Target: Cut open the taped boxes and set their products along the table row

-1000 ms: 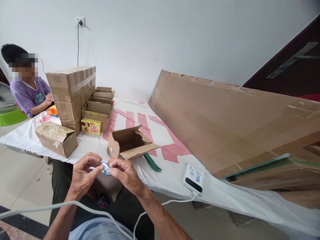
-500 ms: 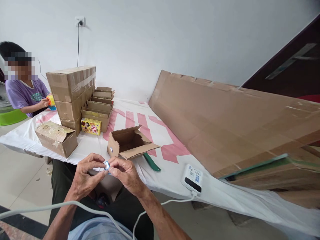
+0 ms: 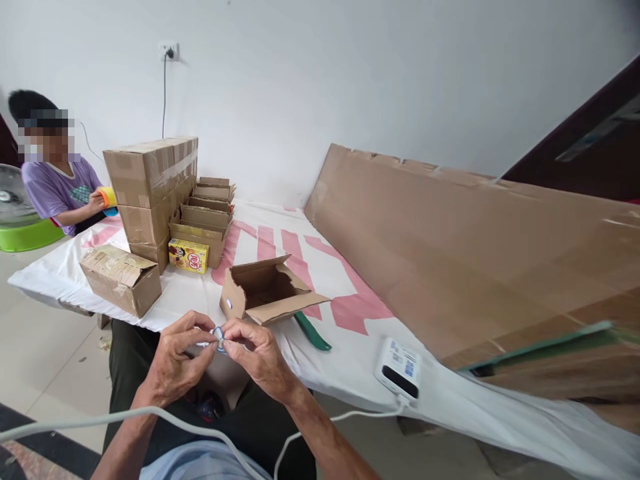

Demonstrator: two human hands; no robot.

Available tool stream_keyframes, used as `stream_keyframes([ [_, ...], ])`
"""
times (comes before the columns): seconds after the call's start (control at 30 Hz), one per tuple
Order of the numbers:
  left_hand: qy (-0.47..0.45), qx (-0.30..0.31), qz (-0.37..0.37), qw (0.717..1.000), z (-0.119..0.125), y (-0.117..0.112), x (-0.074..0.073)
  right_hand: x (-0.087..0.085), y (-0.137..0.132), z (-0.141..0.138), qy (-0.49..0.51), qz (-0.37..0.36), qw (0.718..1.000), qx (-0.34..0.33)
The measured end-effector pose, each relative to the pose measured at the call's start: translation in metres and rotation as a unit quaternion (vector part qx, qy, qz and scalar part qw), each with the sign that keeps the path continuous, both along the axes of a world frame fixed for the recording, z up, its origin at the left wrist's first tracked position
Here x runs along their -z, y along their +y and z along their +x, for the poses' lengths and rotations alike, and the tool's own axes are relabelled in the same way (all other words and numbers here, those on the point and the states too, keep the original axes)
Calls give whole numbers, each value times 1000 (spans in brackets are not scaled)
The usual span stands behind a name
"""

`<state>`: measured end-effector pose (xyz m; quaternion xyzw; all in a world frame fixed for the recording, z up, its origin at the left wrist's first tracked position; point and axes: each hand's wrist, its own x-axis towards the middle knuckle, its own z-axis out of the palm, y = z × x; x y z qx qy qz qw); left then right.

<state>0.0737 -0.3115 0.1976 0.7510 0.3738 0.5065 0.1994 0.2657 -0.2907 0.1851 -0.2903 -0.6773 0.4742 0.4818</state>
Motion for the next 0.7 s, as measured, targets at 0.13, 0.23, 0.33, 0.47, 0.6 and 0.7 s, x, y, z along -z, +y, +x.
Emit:
stream_keyframes([
  [0.13,4,14,-4,1000,-2,2,4,4,3,-2,-3,-6,1000,1],
  [0.23,-2,14,-21,1000,-6,7,2,8,8,-5,-1,-12,1000,0],
  [0.33,-11,11,-32,999,-12,14,-3,12,16,-10,5,-23,1000,-3],
  [0.47,-30,-18,-44,998,-30,30,-7,17,27,-18,9,-40,999,-3],
  [0.6,-95,-132,-70,984,-73,65,-11,22,36,-23,13,-53,998,-11],
  [0.7,-168,-275,-85,943,-122,105,-18,27,40,-24,14,-66,997,-22],
])
